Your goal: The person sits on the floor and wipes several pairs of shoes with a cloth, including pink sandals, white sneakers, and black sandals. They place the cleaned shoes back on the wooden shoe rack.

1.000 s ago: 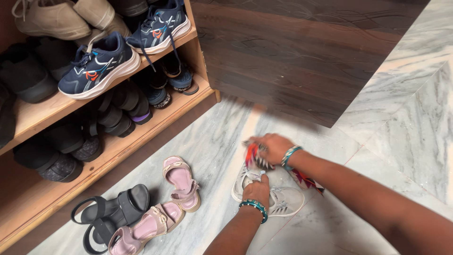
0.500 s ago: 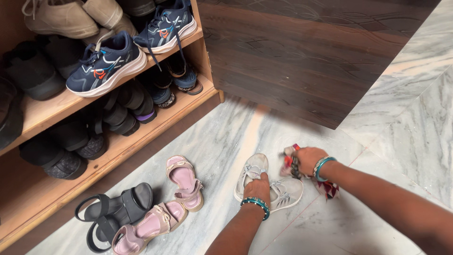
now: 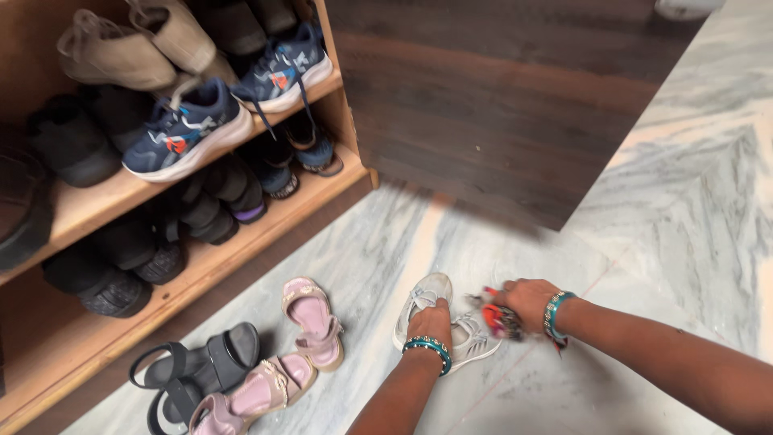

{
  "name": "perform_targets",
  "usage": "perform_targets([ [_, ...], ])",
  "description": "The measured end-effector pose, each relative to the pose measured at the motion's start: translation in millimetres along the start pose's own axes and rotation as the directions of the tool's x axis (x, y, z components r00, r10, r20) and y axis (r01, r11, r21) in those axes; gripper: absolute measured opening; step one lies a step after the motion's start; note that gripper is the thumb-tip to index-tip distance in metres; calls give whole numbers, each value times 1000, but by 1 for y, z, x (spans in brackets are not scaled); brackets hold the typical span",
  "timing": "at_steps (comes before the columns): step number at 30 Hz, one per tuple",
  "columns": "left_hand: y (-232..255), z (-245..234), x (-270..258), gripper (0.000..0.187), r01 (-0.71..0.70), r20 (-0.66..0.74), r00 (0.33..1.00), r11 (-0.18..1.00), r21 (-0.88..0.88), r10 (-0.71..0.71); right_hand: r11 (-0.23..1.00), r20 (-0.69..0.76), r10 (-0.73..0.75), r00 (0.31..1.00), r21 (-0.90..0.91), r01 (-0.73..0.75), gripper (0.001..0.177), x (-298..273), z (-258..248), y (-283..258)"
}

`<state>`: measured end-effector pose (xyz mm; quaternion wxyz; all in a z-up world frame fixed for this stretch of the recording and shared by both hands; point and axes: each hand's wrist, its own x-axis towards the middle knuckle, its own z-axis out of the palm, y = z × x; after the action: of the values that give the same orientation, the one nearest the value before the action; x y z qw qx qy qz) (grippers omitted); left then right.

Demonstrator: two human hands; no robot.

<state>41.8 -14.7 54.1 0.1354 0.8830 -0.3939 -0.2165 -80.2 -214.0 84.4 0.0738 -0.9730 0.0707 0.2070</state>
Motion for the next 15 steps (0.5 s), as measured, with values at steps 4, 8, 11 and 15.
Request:
perform_targets([
  [4, 6, -46, 10, 34, 101, -40, 994, 993, -59, -104, 976, 129, 182, 975, -145, -163, 82, 4, -9, 18],
  [8, 15, -119, 26, 41, 211, -148, 958, 952, -220, -246, 991, -74, 38, 997, 130, -28, 128, 25, -47, -11],
  [11, 21, -187, 26, 22, 128, -359, 897, 928, -351, -259, 869, -235, 170, 957, 494, -33, 141, 31, -117, -48],
  [15, 31, -298, 11, 29, 35, -593, 774, 950, -312, -223, 724, -489, 342, 802, 682, 107, 147, 18, -227, -113],
])
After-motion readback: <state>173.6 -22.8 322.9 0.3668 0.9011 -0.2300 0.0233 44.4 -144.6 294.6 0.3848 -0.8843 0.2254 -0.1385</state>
